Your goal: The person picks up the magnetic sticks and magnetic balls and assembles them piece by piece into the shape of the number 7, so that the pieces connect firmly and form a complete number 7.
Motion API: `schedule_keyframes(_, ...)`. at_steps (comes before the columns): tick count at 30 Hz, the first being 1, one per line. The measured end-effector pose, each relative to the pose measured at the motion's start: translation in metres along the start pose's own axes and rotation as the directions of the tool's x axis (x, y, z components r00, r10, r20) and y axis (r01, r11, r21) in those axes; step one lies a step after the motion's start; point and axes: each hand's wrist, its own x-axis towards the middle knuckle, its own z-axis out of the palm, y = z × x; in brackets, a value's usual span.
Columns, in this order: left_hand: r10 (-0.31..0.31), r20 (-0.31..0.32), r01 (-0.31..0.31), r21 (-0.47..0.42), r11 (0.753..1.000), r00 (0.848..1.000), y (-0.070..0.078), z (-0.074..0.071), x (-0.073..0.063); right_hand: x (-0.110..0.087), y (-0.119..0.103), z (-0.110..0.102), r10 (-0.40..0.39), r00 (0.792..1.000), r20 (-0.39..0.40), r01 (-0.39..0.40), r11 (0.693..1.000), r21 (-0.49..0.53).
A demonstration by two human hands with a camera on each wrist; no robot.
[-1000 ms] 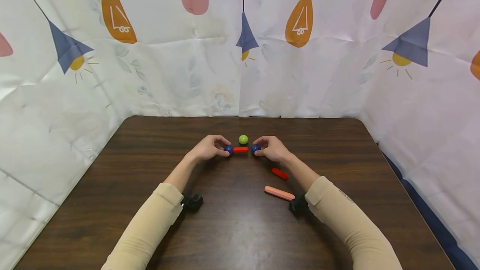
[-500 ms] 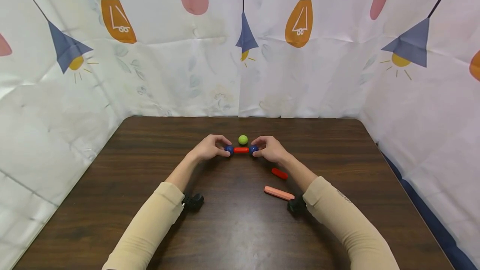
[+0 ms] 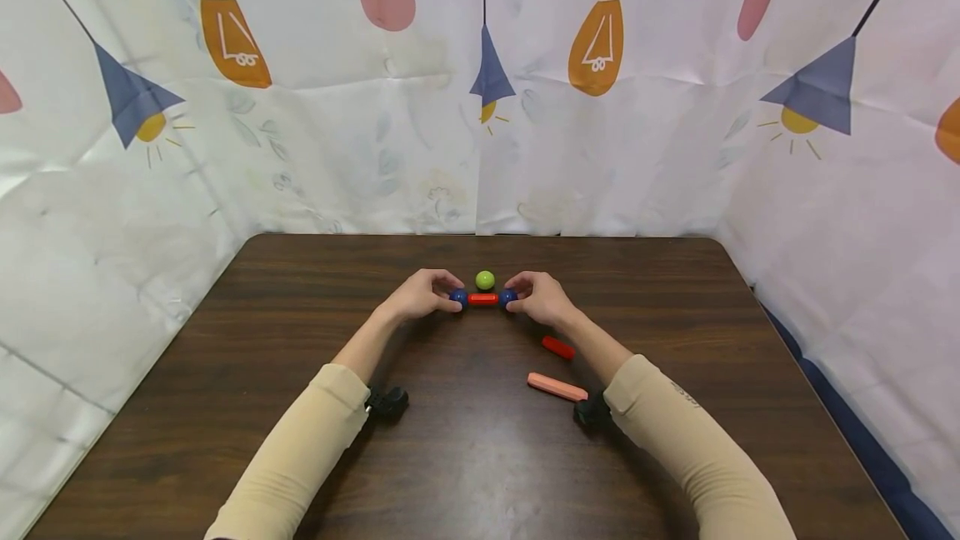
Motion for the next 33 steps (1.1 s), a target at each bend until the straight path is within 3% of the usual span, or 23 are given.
schedule_keyframes(33, 0.012, 0.012, -0.012, -0.006, 1.000, 1.000, -0.003, -0.001, -0.001, -0.017, 0.007, -0.021, -0.083, 0.992, 0.096, 0.083, 0.997, 0.008)
